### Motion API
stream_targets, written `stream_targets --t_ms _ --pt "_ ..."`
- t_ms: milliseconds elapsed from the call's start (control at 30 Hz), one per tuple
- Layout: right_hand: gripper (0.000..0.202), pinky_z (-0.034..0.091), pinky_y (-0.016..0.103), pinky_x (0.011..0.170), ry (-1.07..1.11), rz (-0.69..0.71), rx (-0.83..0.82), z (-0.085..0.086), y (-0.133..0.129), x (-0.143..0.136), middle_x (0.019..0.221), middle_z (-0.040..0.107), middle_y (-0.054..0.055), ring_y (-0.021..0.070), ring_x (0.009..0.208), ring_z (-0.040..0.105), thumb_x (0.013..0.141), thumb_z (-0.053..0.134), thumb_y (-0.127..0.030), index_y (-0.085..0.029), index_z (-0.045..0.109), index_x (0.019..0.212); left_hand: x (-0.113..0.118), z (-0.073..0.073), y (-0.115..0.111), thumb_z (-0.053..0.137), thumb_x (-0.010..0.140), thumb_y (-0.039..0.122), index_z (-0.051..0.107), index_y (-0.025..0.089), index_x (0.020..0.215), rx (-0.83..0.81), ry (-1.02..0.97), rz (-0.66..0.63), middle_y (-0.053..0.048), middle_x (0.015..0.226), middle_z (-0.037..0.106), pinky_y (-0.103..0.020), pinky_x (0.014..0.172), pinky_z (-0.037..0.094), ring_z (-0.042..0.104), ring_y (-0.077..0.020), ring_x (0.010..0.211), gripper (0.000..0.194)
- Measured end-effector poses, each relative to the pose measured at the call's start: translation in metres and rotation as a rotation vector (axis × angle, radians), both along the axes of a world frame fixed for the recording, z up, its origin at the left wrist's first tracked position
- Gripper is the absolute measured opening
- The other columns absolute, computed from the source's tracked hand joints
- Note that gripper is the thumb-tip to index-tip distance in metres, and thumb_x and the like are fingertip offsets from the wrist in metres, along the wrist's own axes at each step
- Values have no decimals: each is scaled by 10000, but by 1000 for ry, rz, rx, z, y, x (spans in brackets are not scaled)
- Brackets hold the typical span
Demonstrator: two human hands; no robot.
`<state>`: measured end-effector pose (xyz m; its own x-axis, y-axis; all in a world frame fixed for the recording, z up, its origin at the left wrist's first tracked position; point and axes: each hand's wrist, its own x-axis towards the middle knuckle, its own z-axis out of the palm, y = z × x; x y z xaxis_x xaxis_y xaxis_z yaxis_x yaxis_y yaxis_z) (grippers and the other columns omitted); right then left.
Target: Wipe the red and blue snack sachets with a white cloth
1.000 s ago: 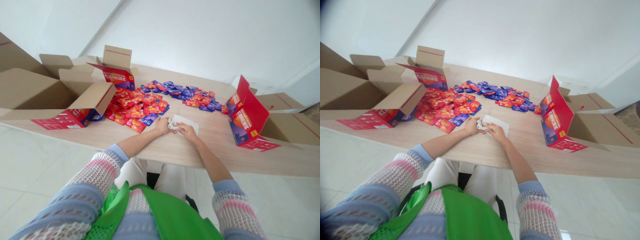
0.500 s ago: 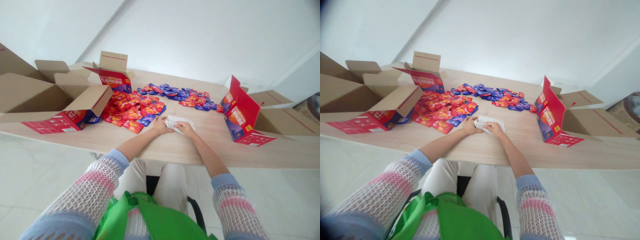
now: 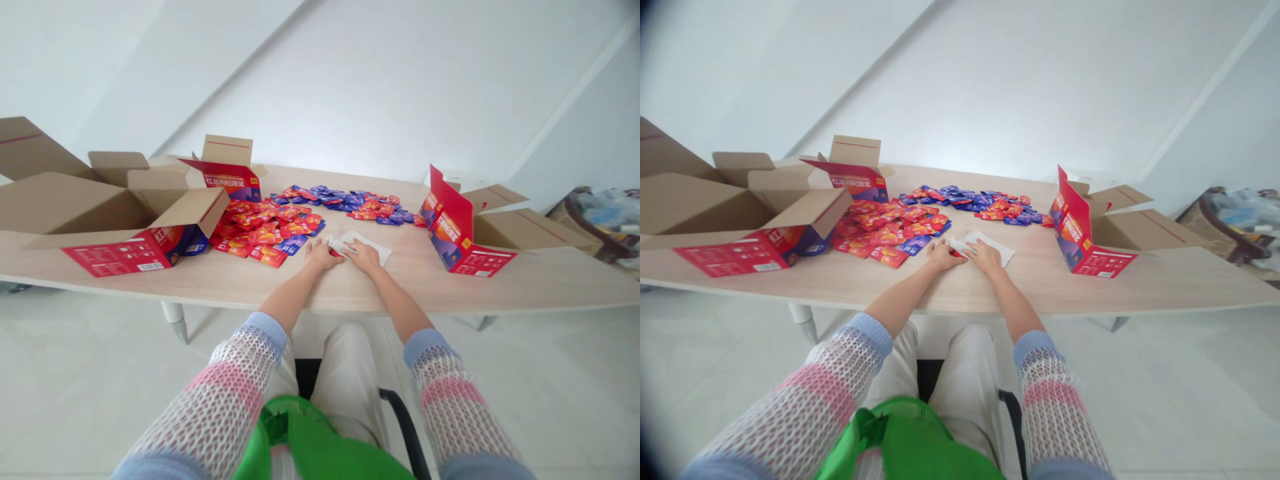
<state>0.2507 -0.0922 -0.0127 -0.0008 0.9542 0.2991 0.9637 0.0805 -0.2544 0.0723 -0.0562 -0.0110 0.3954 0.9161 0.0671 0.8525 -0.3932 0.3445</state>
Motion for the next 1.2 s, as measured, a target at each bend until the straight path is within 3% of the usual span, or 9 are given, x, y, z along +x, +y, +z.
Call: stream_targets --t_ms 200,400,467,567,633,700,800,933,1200 --pt "523 407 438 983 54 -188 -81 1 29 34 1356 522 108 279 1210 518 864 455 -615 -314 575 1274 0 -2 13 573 649 736 451 351 1341 -78 2 -65 -18 1481 377 -552 1105 108 169 -316 1416 801" --pt "405 450 363 880 103 -434 46 -2 47 45 1055 693 128 254 1007 632 945 384 -462 -254 682 1124 1 -1 7 508 663 772 469 345 1333 -3 29 -74 -18 1459 413 -547 1106 133 209 -316 1403 795" --pt "441 448 347 886 178 -335 118 -3 46 39 1065 698 105 247 1013 627 951 354 -485 -244 666 1149 4 2 2 512 668 761 499 319 1307 48 31 -26 -53 1385 503 -537 1094 173 273 -321 1373 777" --pt "499 468 321 883 313 10 150 -8 35 25 1122 687 45 213 1030 625 963 289 -509 -234 627 1203 9 8 -1 524 683 726 558 266 1246 115 33 36 -113 1232 611 -544 1056 236 373 -351 1302 728" --pt "494 467 316 910 327 199 89 -14 27 17 1163 670 18 198 1072 613 957 297 -521 -254 629 1206 11 9 1 539 700 689 593 250 1206 160 26 6 -123 1192 624 -528 1048 257 416 -366 1259 673" --pt "469 441 312 964 270 281 36 -17 22 12 1246 620 7 192 1151 571 938 355 -537 -281 615 1233 10 9 4 561 712 645 603 250 1189 206 13 -54 -115 1185 627 -498 1048 272 452 -361 1222 621" --pt "458 387 329 1034 168 305 9 -14 26 8 1349 532 -2 192 1254 483 934 372 -529 -312 571 1285 8 7 8 565 724 616 617 259 1158 233 0 -83 -96 1155 644 -463 1051 287 504 -330 1165 564" --pt "459 284 418 1113 43 307 -24 -7 51 13 1377 503 -31 239 1381 287 926 395 -514 -325 537 1319 5 7 14 509 729 689 673 250 1054 205 5 -86 -99 1138 655 -463 1057 280 490 -320 1187 570" --pt "498 216 591 1072 5 -81 -105 -12 94 31 1477 375 33 345 1375 251 963 293 -468 -278 422 1405 -7 9 27 547 700 707 499 289 1333 79 41 -179 -36 1332 551 -402 1089 254 366 -292 1325 760"
